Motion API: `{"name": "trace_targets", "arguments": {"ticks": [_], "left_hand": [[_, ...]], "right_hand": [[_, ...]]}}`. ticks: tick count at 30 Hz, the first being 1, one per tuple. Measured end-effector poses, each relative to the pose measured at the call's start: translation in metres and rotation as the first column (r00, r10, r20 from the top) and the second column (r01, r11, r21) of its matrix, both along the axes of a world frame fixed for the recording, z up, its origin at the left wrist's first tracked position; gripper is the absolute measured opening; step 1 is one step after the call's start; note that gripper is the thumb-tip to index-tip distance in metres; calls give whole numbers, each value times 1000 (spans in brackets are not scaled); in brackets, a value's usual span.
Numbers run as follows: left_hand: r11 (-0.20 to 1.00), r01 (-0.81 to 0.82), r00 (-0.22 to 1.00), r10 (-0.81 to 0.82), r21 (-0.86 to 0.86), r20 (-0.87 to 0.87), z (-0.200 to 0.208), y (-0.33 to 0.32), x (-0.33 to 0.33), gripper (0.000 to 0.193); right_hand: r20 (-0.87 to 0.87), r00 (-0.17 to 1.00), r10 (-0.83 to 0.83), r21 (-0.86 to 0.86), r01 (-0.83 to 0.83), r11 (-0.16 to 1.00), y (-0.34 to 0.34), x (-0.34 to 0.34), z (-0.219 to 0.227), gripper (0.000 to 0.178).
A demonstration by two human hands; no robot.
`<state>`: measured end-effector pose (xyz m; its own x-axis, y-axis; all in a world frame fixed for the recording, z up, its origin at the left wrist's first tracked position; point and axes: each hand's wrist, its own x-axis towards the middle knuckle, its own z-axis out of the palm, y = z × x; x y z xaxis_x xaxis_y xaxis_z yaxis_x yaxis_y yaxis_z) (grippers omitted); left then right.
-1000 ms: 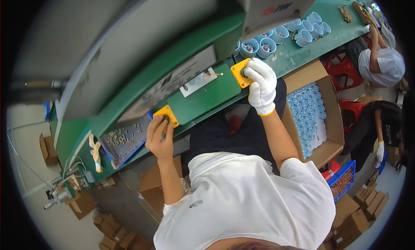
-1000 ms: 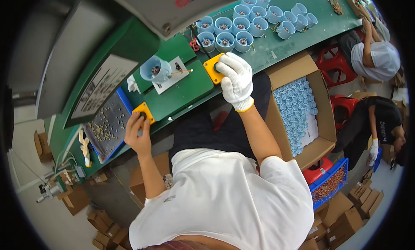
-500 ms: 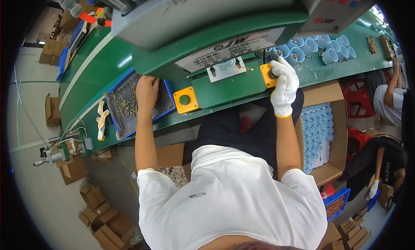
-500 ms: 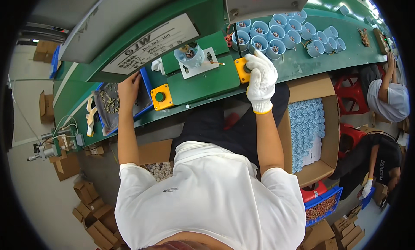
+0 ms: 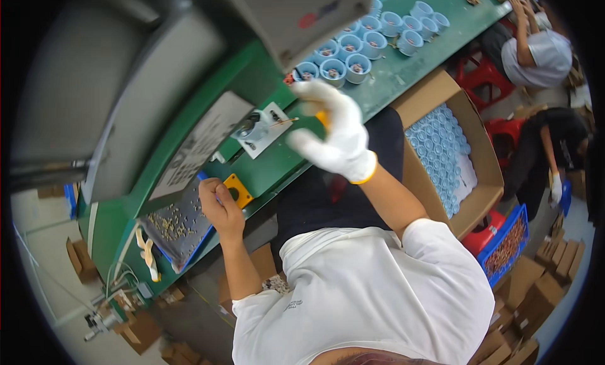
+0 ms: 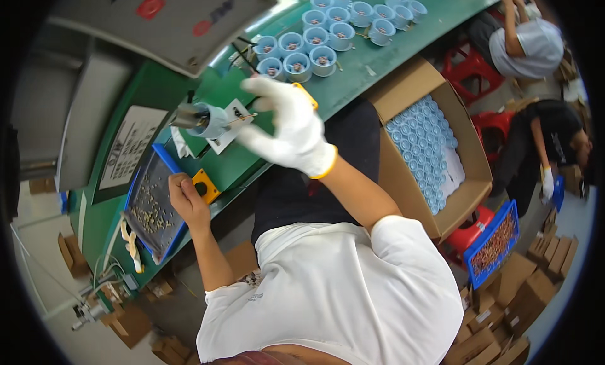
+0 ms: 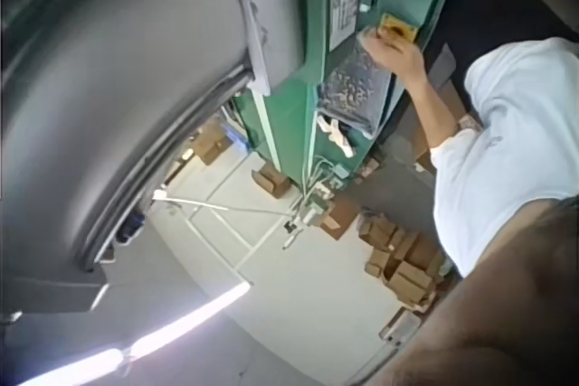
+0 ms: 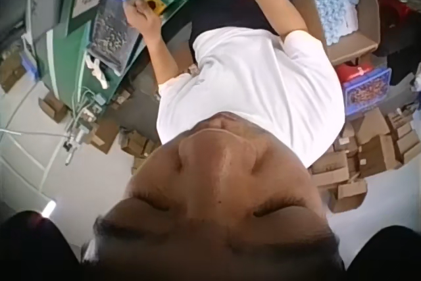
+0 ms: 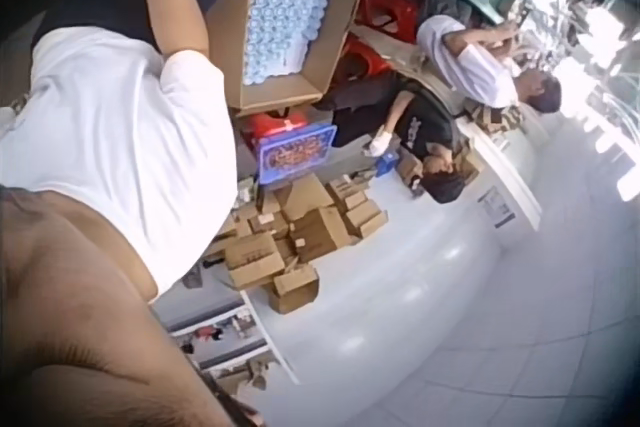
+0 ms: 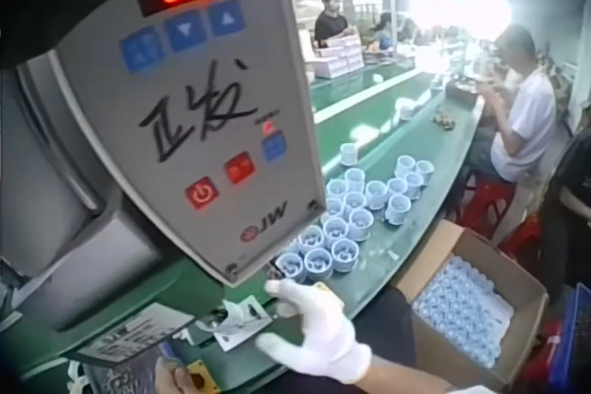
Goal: Assembling small plastic electronic components using a press machine and packing them into boxes.
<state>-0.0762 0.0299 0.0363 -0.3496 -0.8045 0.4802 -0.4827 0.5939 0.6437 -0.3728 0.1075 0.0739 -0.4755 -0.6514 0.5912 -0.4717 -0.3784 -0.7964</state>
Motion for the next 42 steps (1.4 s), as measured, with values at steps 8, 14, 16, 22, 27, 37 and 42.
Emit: {"name": "trace_targets", "arguments": {"ticks": [8,14,16,22,27,37,42], "left_hand": [[998,-17,999,19,54,-42,-9,0,-22,23],[963,-20,977,77,269,-201,-5,-1,-17,29],[954,18,955,73,301,-287,-8,-2,-13,35],[915,115,975,-28,387,-222,-6,-2,-12,31],[950,155,951,-69,270,-303,-13,-1,-18,30],[955,133,959,-57,264,-277,-5,-2,-16,30],[964,82,991,-51,253,-127,-1,-1,-16,35]], "right_hand": [[57,967,248,122,-253,960,-38,30,26,75],[-160,982,103,23,-100,995,-45,42,32,66],[-82,984,156,71,-151,986,-41,42,41,61],[-56,977,208,146,-198,969,-46,39,30,34],[-305,932,196,93,-176,980,-58,29,17,28],[-238,940,-243,-77,232,970,-47,-111,38,11],[-716,686,-130,156,338,928,-151,-200,33,25]]}}
